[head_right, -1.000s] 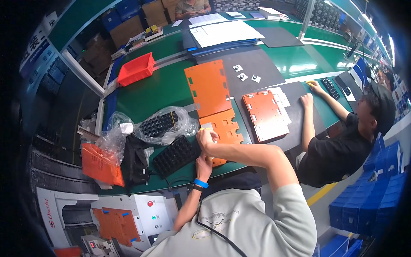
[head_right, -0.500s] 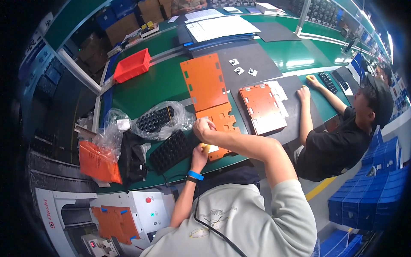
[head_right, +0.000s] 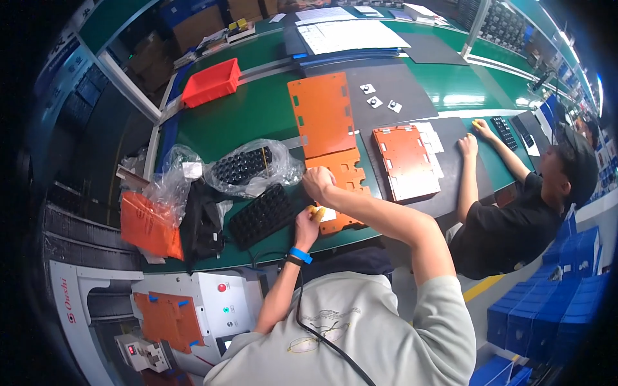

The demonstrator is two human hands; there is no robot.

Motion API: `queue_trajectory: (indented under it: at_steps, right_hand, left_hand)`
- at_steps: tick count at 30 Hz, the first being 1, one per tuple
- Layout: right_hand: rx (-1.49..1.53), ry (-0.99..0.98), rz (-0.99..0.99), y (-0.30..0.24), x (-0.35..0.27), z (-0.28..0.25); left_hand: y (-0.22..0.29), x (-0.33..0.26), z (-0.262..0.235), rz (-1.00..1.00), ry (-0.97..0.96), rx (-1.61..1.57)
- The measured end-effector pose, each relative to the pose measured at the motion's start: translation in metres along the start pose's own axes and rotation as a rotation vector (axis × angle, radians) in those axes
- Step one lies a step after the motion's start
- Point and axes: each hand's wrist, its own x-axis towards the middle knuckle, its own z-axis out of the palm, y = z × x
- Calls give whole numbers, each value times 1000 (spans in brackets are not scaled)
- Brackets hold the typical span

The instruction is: The recorder attaches LED modules from a component sheet onto orange fixture panels and processes the panels using an automated assembly machine.

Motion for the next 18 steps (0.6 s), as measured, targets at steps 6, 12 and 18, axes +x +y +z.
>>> queue_trajectory:
  at_steps: [6, 12, 18]
  right_hand:
    - [-204, -39, 163, -20, -1, -4]
    - [-473, -67, 260, -44, -8, 5]
    - [-437, -120, 247, -46, -13, -1]
  left_hand:
    - [5, 1, -2, 10, -35, 42]
    - [-1, 0, -1, -21, -21, 73]
    - [1, 1, -2, 23, -34, -26]
